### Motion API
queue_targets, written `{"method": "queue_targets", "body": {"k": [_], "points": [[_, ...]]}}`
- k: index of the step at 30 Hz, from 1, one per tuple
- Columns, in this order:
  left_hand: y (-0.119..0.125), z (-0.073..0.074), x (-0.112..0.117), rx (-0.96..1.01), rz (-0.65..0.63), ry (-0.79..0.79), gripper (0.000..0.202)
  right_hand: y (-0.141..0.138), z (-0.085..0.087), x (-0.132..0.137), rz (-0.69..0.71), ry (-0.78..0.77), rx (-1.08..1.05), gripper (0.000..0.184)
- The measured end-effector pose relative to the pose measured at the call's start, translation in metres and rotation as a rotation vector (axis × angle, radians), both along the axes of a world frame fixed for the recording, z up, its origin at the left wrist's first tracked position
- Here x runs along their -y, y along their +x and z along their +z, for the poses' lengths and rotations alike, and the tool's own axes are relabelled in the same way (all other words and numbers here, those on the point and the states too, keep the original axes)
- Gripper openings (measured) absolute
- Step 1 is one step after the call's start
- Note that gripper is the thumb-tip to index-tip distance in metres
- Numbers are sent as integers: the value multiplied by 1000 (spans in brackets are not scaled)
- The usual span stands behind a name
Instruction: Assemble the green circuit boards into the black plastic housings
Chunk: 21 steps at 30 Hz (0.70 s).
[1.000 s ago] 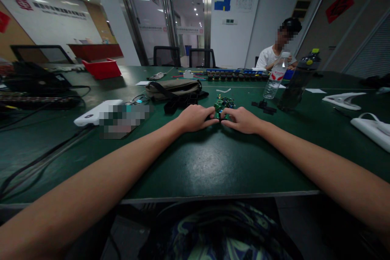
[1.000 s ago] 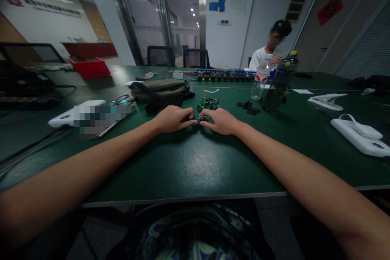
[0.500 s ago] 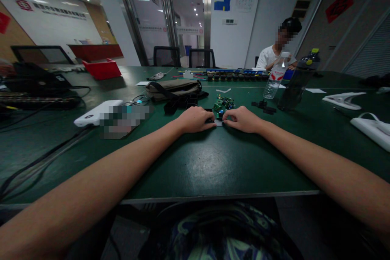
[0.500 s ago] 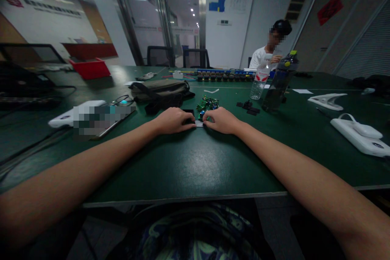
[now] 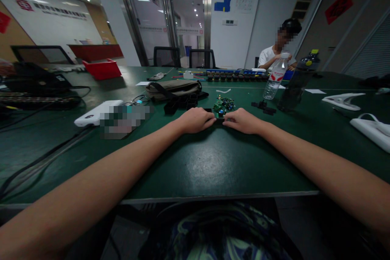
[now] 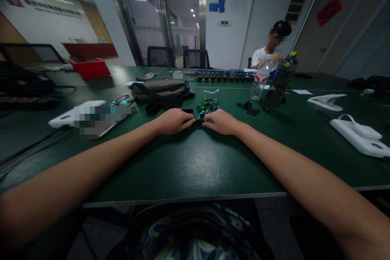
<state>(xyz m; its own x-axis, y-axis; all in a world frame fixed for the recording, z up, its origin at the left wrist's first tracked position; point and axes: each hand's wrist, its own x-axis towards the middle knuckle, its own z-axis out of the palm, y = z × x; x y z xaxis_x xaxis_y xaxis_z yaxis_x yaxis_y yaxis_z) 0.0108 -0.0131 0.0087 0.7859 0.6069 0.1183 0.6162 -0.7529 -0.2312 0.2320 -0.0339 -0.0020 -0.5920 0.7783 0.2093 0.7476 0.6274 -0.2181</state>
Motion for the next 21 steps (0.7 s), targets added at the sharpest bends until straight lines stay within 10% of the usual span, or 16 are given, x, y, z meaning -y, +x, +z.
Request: {"method": "queue_targets", "body": {"k": [21], "points": [[-5, 2, 0, 76, 226, 57, 46, 1, -1, -2, -36, 41, -408, 29]]}}
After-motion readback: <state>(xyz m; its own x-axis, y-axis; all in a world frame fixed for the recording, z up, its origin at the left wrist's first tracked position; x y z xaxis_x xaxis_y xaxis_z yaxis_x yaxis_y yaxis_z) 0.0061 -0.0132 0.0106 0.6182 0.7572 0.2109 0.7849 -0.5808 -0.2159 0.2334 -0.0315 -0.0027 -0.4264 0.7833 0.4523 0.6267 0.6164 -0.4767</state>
